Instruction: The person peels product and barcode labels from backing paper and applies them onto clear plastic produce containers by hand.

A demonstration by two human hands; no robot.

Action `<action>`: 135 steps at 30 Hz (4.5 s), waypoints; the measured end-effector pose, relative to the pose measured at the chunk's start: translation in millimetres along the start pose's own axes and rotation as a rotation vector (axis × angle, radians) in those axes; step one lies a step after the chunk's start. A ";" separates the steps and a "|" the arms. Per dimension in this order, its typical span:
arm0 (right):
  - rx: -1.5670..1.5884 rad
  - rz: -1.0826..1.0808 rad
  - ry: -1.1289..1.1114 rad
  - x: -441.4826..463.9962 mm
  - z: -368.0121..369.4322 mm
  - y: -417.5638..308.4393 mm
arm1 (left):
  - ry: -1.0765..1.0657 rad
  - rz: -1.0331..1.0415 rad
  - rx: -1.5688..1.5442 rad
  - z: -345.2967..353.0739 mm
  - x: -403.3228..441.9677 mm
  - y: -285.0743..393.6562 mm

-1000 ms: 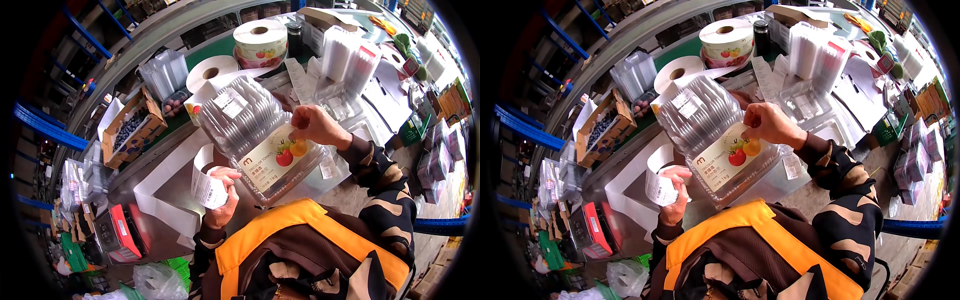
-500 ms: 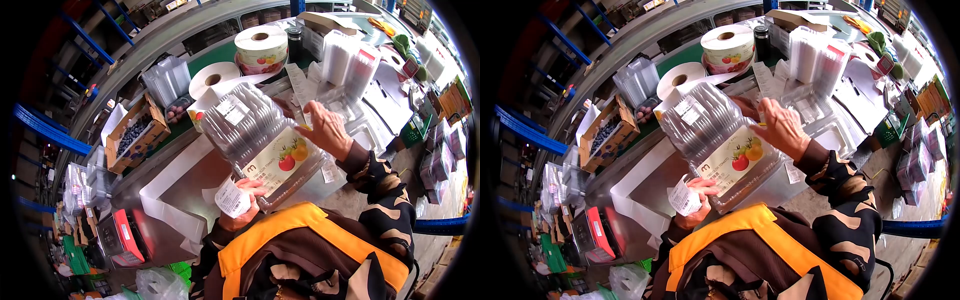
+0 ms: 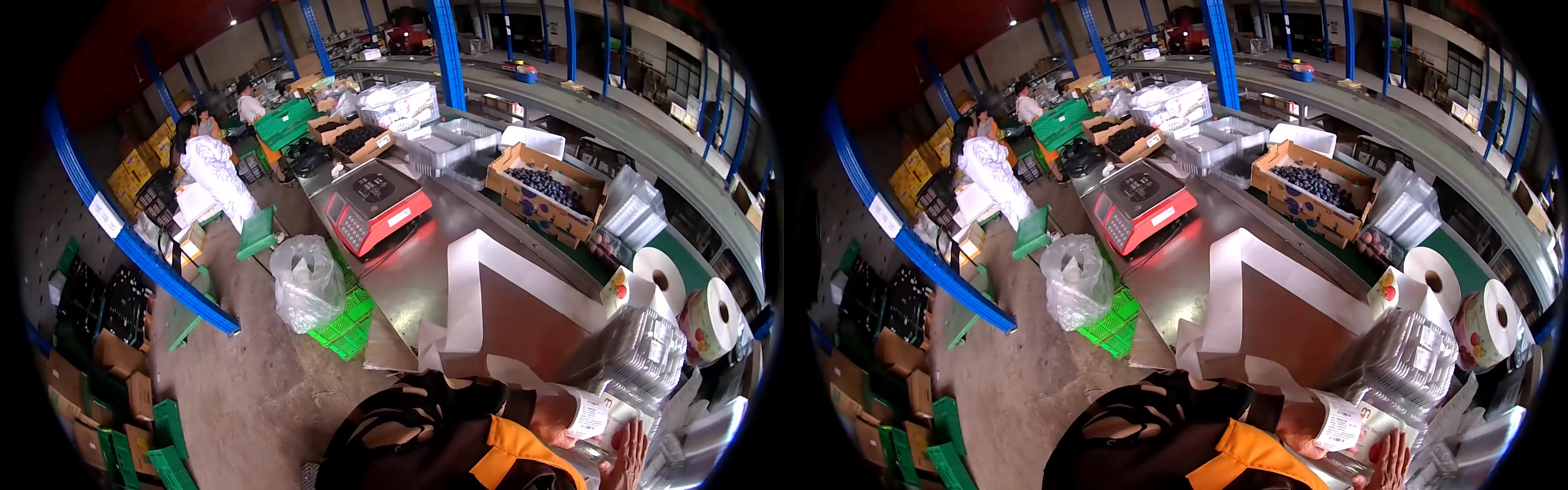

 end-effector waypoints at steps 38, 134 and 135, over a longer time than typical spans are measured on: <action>-0.169 -0.271 -0.169 11.9 18.6 -40.5 | 0.048 0.047 0.156 0.6 -0.8 -40.6; 0.062 -1.222 1.184 -27.9 -202.4 -198.9 | -0.019 0.410 1.442 -91.9 84.3 250.7; 0.044 -1.226 1.195 -28.8 -201.7 -199.2 | -0.024 0.411 1.434 -93.3 82.9 250.4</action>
Point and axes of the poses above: each hand's wrist, its own x-axis towards the middle knuckle, its own z-axis out of the palm, y = z × x, the point moved 4 cm from there along x, towards the middle knuckle, and after that the axes turned 14 degrees about -y, right-handed, at the moved point
